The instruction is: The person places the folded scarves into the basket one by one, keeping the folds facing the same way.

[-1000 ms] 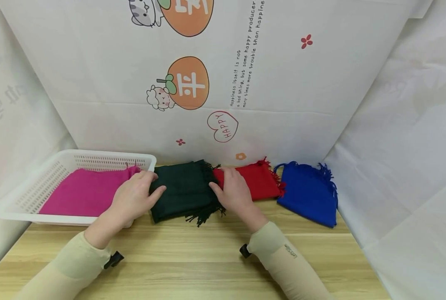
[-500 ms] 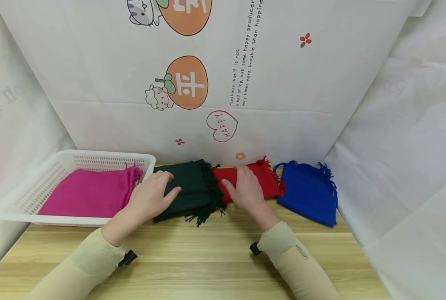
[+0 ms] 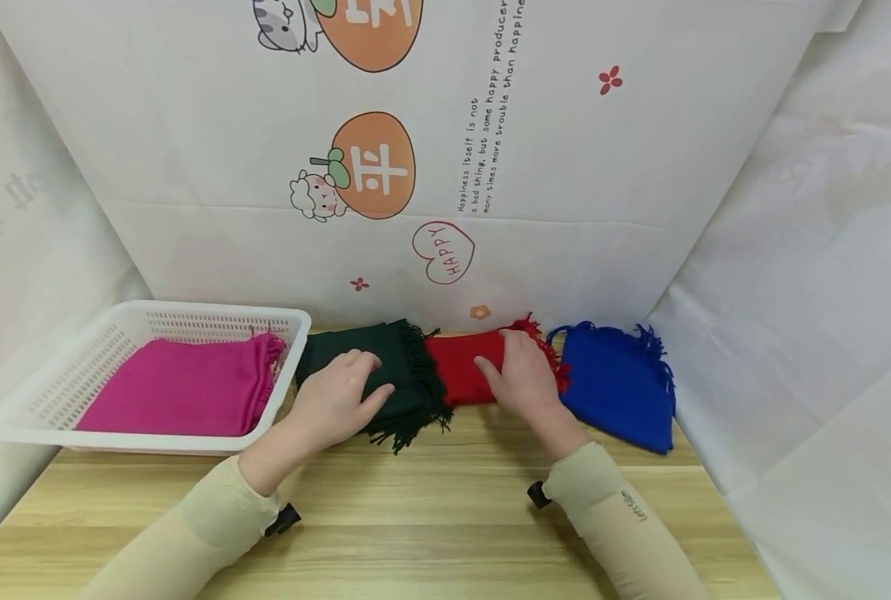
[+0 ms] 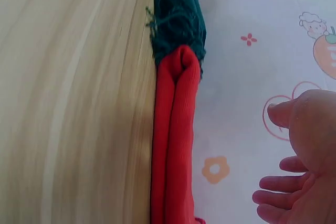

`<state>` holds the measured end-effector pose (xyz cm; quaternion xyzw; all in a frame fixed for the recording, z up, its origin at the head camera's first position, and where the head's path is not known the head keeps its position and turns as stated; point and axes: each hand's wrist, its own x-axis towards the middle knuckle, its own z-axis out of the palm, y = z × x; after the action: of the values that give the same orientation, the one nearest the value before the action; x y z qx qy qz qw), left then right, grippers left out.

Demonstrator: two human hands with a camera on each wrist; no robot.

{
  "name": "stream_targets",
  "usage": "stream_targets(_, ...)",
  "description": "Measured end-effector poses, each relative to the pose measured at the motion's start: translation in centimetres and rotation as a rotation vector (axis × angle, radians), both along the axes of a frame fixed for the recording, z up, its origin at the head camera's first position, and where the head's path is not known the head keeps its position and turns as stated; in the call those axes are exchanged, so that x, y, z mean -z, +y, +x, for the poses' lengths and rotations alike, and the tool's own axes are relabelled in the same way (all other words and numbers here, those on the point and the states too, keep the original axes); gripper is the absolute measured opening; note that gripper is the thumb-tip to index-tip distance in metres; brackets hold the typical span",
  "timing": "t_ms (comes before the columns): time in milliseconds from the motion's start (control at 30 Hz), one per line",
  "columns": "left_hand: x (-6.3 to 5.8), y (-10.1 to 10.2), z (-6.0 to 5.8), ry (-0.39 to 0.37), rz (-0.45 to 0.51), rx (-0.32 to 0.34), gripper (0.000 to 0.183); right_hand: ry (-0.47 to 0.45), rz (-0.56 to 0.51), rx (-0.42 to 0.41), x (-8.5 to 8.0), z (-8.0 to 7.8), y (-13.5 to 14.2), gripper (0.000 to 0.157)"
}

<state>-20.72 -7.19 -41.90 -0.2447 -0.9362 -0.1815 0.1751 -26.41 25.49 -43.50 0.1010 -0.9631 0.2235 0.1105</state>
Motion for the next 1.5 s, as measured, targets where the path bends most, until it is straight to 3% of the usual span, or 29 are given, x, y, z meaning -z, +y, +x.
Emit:
stream_targets(800,0.8,5.6,0.1,-0.015,-0.048,0.102,0.034,-0.007,0.081,0.086,-0.2,-0.1,7.1,0.076)
stream_targets(1167,1.2,8.1,0.2,0.000,-0.091,0.156,0.027,-0.075,0.084,0.141,0.7,-0.4,10.7,0.082)
stream_targets(1500,1.3,10.2,-0.3,-0.049,-0.112,0.192,0.032,-0.129,0.085,0.192,1.3,-0.5,13.5,0.088)
